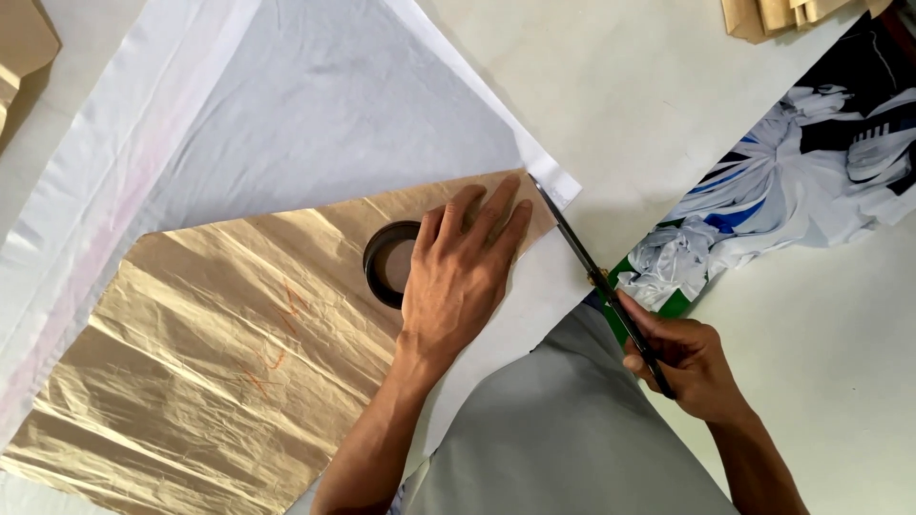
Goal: The person uses a paper pattern as a guide to cut specific shapes out of a large piece of white fabric using industrial scissors.
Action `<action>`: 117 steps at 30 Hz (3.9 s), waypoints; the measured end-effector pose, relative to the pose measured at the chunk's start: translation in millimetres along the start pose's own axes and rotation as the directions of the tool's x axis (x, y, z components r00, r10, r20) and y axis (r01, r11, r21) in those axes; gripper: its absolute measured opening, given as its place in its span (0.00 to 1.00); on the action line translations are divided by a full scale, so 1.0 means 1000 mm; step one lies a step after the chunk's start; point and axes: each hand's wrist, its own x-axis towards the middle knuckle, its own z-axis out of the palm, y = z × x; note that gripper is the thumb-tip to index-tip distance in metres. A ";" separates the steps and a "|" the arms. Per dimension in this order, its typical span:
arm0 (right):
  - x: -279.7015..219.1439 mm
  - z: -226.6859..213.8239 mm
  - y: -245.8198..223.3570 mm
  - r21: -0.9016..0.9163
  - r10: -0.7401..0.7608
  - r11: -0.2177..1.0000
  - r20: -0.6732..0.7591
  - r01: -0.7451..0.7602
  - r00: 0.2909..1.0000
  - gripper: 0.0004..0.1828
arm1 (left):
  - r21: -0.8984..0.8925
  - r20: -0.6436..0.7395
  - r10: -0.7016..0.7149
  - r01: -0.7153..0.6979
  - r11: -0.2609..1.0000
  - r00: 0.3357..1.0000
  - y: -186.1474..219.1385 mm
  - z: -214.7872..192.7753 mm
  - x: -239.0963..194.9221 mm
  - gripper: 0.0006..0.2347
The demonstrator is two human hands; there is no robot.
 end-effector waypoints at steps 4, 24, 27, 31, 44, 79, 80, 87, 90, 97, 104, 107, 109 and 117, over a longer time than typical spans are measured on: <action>0.002 0.005 0.007 -0.015 -0.058 0.998 -0.045 0.057 0.997 0.40 | 0.010 -0.004 0.007 -0.007 1.000 1.000 -0.001 0.001 0.000 0.11; 0.005 0.030 -0.013 -0.195 -0.085 0.979 -0.160 0.053 0.984 0.38 | -0.003 0.037 0.006 -0.006 1.000 0.999 0.001 0.003 -0.002 0.11; 0.010 0.029 -0.010 -0.170 -0.105 0.982 -0.140 0.080 0.985 0.39 | -0.004 0.046 0.014 -0.014 1.000 0.999 0.000 0.004 -0.002 0.13; 0.018 0.030 -0.019 -0.330 -0.147 0.940 -0.148 0.091 0.978 0.39 | 0.005 0.043 0.020 -0.020 1.000 0.999 0.001 0.005 -0.001 0.10; 0.023 0.037 -0.010 -0.195 -0.288 0.947 -0.156 0.256 0.945 0.36 | -0.069 0.092 -0.024 0.030 0.997 0.996 0.001 0.011 -0.004 0.10; 0.056 0.058 -0.045 -0.324 -0.409 0.883 -0.182 0.338 0.894 0.34 | -0.004 0.109 -0.036 0.037 0.999 0.993 0.006 0.010 -0.001 0.11; 0.058 0.058 -0.047 -0.330 -0.418 0.877 -0.169 0.349 0.892 0.33 | -0.004 0.116 -0.037 0.037 0.999 0.993 0.007 0.010 -0.002 0.11; 0.063 0.050 -0.044 -0.298 -0.363 0.903 -0.149 0.309 0.920 0.30 | -0.026 0.105 -0.040 0.043 0.999 0.994 0.009 0.007 0.000 0.10; 0.061 0.048 -0.040 -0.240 -0.316 0.931 -0.154 0.275 0.936 0.30 | -0.030 0.107 -0.040 0.043 0.999 0.994 0.008 0.007 0.000 0.10; 0.069 0.040 -0.034 -0.162 -0.252 0.959 -0.129 0.231 0.959 0.35 | -0.050 0.109 -0.051 0.056 0.997 0.993 0.009 0.006 0.000 0.10; 0.075 0.024 -0.055 -0.163 -0.193 0.972 -0.141 0.170 0.971 0.36 | -0.012 0.080 -0.066 0.067 0.998 0.995 0.010 0.013 -0.001 0.10; 0.083 -0.001 -0.031 -0.179 -0.169 0.975 -0.192 0.135 0.967 0.35 | 0.030 0.051 -0.091 0.089 0.996 0.995 0.015 0.014 -0.003 0.10; 0.082 -0.023 -0.036 -0.228 -0.184 0.964 -0.209 0.135 0.960 0.35 | 0.062 0.011 -0.126 0.125 0.990 0.992 0.025 0.020 -0.004 0.09; 0.088 -0.069 -0.111 -0.377 -0.130 0.921 -0.054 0.101 0.990 0.38 | -0.071 -0.312 -0.386 0.383 0.921 0.868 0.050 0.039 0.014 0.15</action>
